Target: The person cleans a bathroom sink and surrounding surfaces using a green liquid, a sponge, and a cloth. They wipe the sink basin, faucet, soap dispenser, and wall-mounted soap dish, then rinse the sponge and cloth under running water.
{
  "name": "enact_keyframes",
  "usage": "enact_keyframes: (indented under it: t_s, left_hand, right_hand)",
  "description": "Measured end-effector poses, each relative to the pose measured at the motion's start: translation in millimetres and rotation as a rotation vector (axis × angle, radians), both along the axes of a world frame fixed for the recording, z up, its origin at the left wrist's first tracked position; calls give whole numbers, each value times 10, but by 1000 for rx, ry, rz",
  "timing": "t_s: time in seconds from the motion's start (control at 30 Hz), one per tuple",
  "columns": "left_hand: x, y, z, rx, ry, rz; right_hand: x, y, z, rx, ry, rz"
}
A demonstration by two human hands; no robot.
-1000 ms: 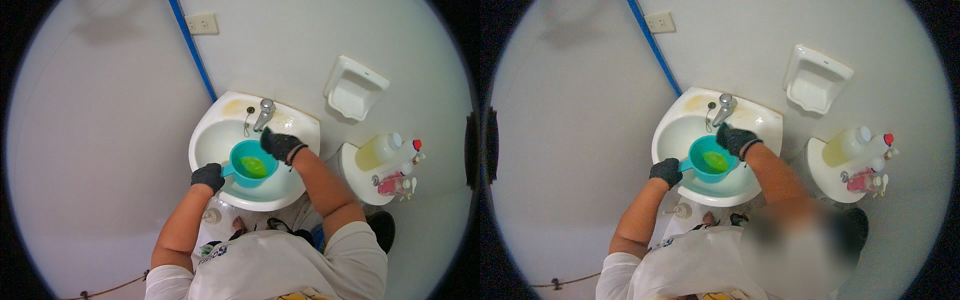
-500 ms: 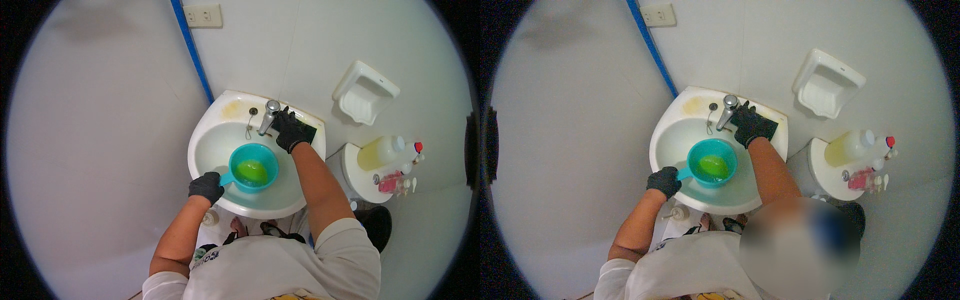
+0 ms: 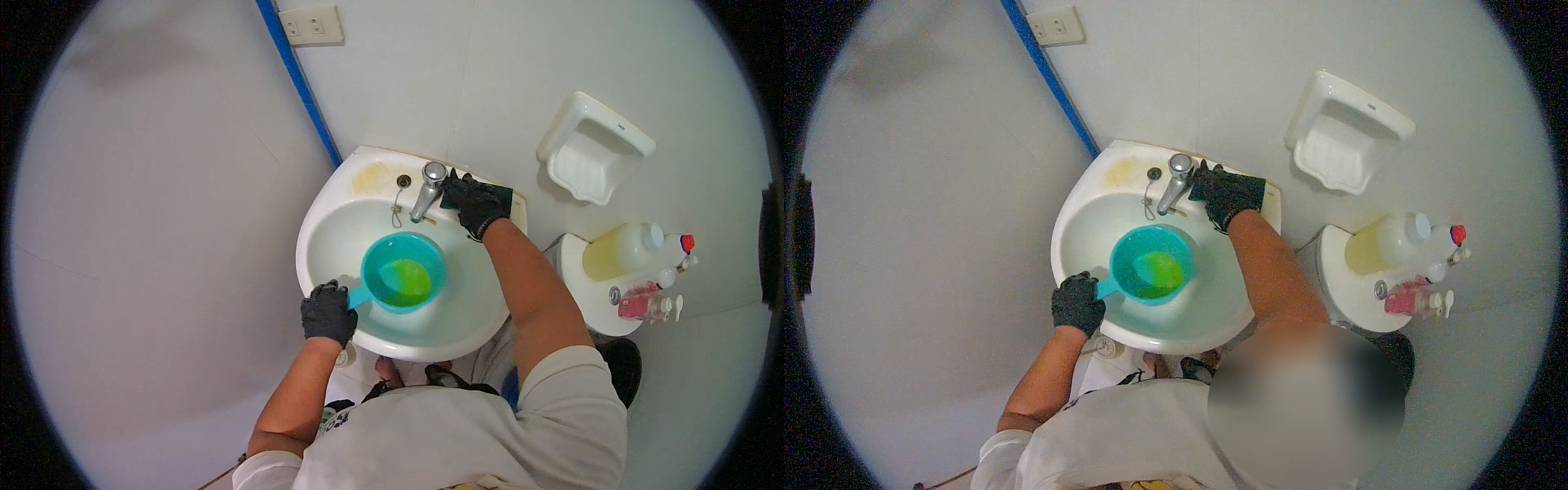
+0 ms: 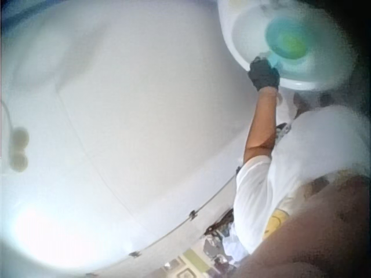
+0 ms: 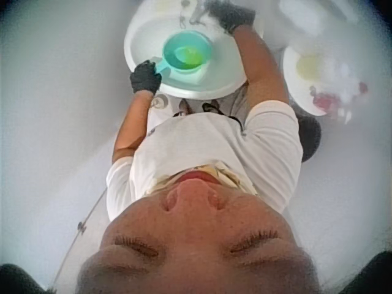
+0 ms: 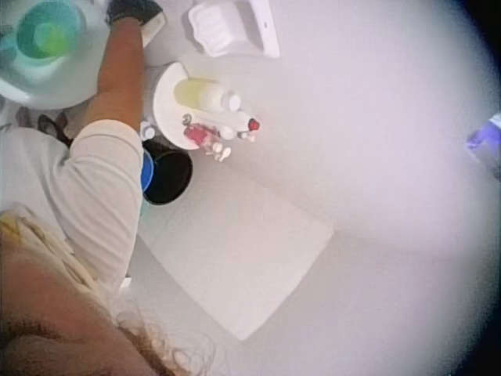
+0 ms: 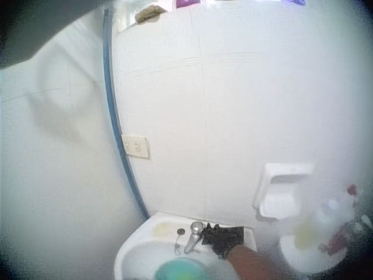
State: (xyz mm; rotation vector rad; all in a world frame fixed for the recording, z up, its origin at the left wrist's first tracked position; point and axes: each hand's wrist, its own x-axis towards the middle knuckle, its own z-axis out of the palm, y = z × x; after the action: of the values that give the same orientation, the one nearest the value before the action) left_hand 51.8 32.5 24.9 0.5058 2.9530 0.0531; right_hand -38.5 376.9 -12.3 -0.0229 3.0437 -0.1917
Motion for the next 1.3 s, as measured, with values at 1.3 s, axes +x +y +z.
enact_keyframes:
  t_s: [1.3]
  left_hand:
    - [10, 178, 168, -23, -124, 78]
  right_hand:
    - [253, 14, 284, 40, -3, -154]
